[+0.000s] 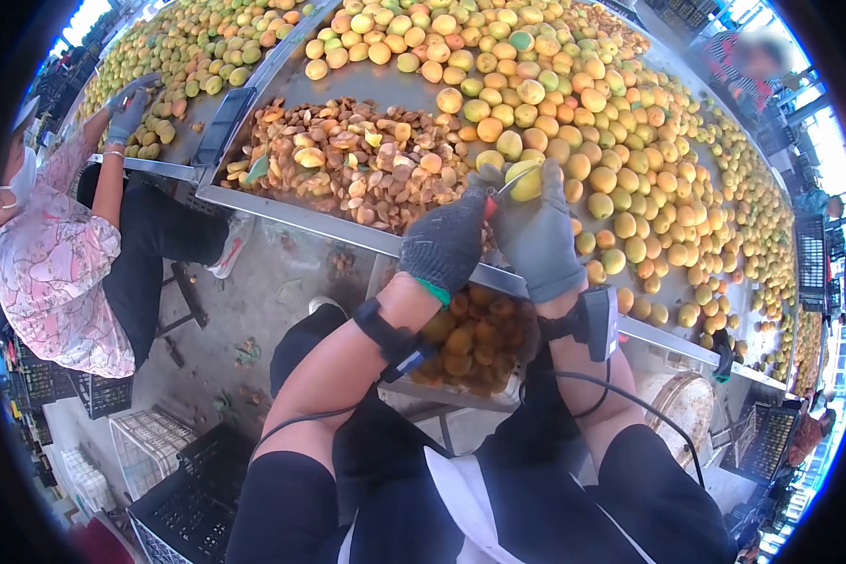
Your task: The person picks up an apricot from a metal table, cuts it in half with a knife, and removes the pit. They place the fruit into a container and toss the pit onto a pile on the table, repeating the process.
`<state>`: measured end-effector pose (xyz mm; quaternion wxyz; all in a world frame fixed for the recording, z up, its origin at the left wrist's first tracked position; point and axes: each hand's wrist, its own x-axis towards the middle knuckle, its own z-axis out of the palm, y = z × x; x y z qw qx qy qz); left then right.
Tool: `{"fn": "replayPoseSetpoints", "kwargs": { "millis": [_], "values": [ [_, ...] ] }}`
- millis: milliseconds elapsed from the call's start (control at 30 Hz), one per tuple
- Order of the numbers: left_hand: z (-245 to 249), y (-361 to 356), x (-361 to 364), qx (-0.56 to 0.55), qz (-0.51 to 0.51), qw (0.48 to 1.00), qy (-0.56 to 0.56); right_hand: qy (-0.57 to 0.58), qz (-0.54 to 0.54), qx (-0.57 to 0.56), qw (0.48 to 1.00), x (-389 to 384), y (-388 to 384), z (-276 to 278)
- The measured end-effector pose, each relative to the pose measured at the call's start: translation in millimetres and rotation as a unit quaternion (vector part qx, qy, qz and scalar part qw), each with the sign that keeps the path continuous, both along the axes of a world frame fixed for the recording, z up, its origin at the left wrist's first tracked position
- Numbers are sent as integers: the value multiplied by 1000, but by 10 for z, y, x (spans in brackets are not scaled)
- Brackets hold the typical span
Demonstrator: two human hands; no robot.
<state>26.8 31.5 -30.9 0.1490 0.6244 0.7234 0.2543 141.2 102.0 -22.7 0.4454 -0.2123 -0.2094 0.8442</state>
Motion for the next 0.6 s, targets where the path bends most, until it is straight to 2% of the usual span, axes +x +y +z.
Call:
{"fn": "replayPoseSetpoints", "kwargs": {
  "millis": [67, 133, 167, 233, 267, 333, 367, 467, 533, 567, 600],
  "values": [
    [108, -8, -44, 7, -1, 1000, -1, -2, -10, 7, 1000, 16, 17, 10],
    [127, 14, -62, 16, -1, 1000, -4, -89, 3, 91, 992, 60, 38, 13],
    [85, 27, -63, 11, 0, 1000, 10, -90, 4, 92, 992, 61, 45, -26],
    [-20, 32, -46, 5, 2, 1000, 25, -100, -39, 15, 994, 47, 43, -114],
    [-83, 34, -8, 36, -3, 999, 17, -100, -39, 14, 994, 59, 52, -134],
    [-16, 43, 28, 68, -11, 998, 9, 2, 17, -70, 997, 83, 73, -114],
    [29, 50, 17, 59, -7, 998, 24, 2, 14, -70, 997, 109, 77, -82],
    [15, 91, -60, 74, -4, 995, 62, -53, 19, -22, 998, 140, 98, 27],
    [-4, 91, -90, 94, 0, 992, 85, -139, -22, 109, 984, 102, 129, 21],
    [-11, 86, -103, 98, 7, 991, 91, -138, -22, 109, 984, 105, 128, 36],
    [0, 73, -115, 100, 14, 990, 99, -192, -40, 144, 970, 100, 96, 121]
  ]
}}
